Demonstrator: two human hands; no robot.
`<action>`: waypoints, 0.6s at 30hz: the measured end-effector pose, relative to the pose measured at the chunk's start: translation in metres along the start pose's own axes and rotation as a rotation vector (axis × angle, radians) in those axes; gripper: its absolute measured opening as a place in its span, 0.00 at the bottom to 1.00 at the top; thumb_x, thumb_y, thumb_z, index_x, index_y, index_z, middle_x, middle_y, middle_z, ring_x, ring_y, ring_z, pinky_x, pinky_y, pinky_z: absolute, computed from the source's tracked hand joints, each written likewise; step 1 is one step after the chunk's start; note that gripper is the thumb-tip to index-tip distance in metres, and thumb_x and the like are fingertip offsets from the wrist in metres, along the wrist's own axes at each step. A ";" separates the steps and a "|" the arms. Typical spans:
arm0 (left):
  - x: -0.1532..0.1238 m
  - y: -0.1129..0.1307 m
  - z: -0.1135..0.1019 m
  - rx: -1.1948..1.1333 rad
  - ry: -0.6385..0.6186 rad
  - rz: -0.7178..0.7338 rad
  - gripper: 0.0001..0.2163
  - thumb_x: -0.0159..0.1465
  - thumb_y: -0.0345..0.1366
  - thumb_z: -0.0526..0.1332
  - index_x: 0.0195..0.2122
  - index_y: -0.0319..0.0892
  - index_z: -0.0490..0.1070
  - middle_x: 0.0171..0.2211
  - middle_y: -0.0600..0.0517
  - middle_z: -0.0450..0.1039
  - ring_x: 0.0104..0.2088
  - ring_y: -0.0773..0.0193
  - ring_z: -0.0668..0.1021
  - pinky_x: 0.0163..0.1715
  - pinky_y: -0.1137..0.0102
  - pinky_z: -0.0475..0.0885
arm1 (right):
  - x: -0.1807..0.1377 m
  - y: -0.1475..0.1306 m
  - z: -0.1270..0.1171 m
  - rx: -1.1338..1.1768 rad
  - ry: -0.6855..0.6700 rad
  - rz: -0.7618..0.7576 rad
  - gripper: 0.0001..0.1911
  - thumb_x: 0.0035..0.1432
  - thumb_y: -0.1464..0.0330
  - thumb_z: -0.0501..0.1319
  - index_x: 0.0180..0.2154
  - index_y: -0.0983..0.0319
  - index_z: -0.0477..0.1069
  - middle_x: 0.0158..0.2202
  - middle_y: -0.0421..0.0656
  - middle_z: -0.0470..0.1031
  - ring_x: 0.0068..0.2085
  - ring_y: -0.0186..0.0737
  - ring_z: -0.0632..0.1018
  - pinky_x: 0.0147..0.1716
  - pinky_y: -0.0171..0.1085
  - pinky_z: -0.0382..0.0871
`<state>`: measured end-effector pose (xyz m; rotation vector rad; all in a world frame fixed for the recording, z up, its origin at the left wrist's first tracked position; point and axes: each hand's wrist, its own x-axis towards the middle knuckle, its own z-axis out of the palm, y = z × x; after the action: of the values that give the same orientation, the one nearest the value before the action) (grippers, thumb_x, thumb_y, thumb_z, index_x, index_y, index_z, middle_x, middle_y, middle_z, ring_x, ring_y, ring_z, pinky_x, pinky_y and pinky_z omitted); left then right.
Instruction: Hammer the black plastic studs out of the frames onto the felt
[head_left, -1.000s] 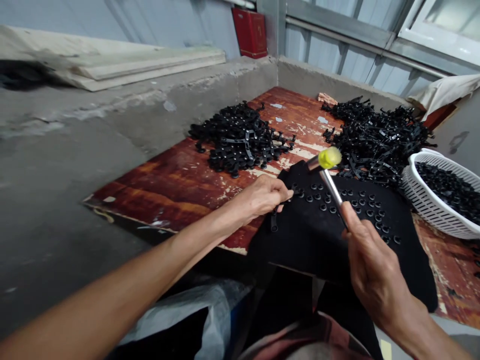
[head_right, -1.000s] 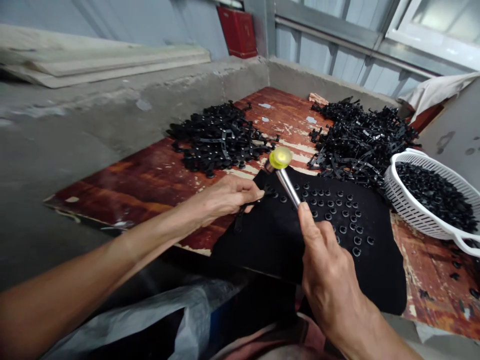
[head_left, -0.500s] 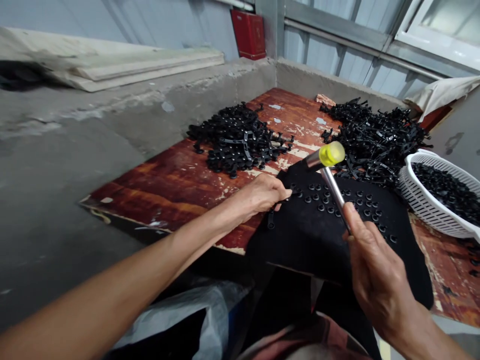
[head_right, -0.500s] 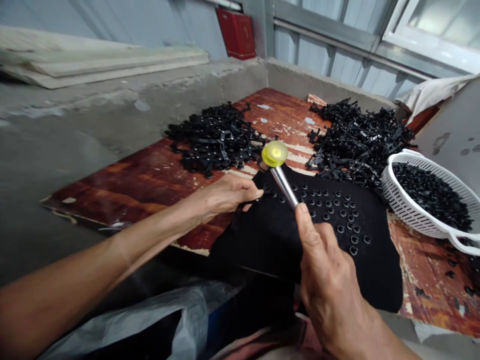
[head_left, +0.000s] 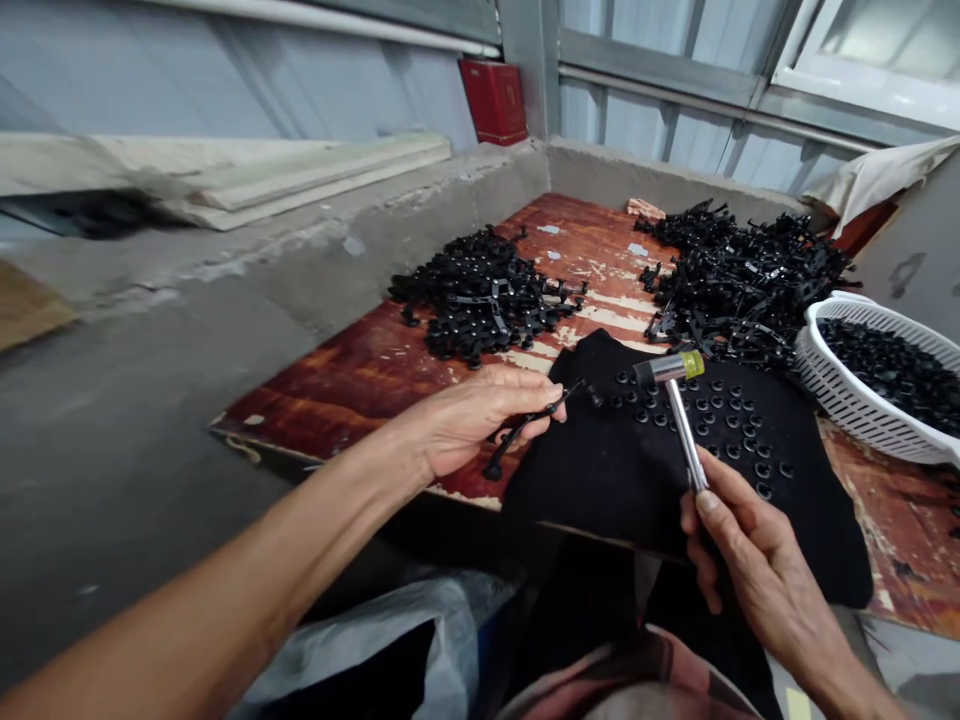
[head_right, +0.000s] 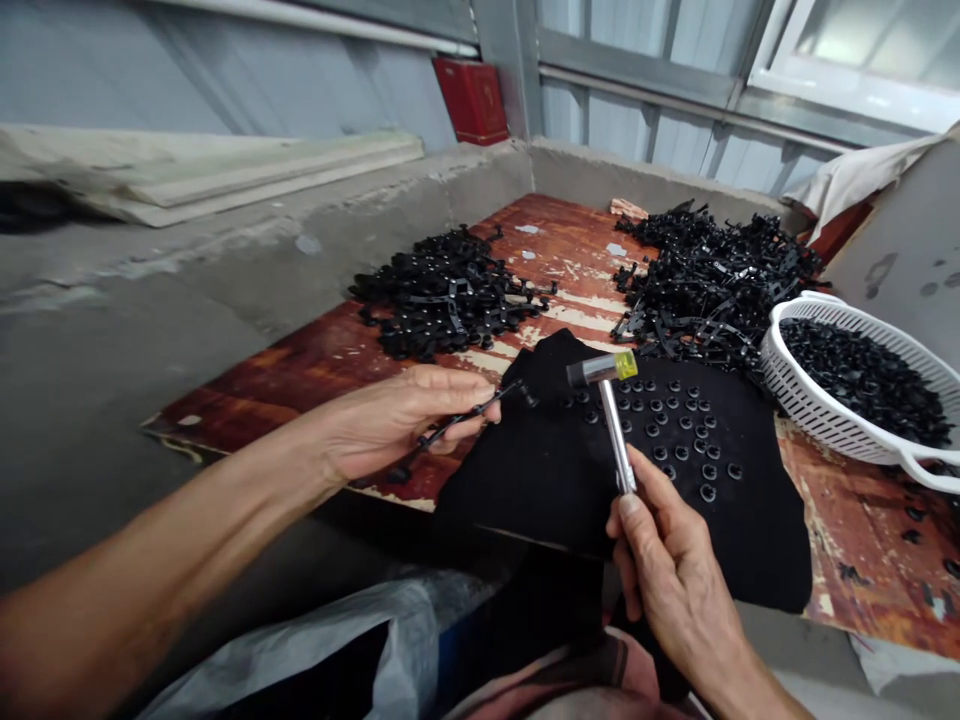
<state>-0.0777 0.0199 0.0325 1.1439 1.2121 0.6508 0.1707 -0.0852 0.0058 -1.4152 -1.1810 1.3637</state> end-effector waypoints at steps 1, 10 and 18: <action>-0.002 0.000 0.001 -0.002 -0.004 -0.010 0.16 0.51 0.46 0.68 0.26 0.35 0.73 0.13 0.58 0.61 0.15 0.76 0.60 0.17 0.78 0.51 | -0.001 0.002 0.000 0.021 -0.006 0.012 0.29 0.62 0.51 0.59 0.60 0.56 0.64 0.29 0.35 0.66 0.18 0.26 0.64 0.13 0.27 0.60; -0.006 0.005 0.004 -0.063 -0.059 -0.034 0.18 0.45 0.48 0.72 0.24 0.37 0.73 0.13 0.60 0.58 0.15 0.77 0.57 0.16 0.78 0.52 | -0.001 0.007 -0.002 0.111 -0.043 0.004 0.23 0.64 0.54 0.60 0.55 0.57 0.67 0.28 0.32 0.64 0.17 0.25 0.65 0.13 0.25 0.63; -0.009 0.005 0.008 0.188 0.015 0.053 0.13 0.55 0.44 0.64 0.24 0.38 0.72 0.14 0.58 0.59 0.17 0.73 0.60 0.19 0.76 0.52 | -0.003 0.006 -0.002 0.061 -0.064 0.012 0.17 0.66 0.55 0.57 0.51 0.57 0.66 0.28 0.32 0.64 0.17 0.25 0.64 0.12 0.25 0.59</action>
<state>-0.0715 0.0109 0.0400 1.3338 1.2792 0.5956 0.1730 -0.0892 0.0005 -1.3465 -1.1642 1.4509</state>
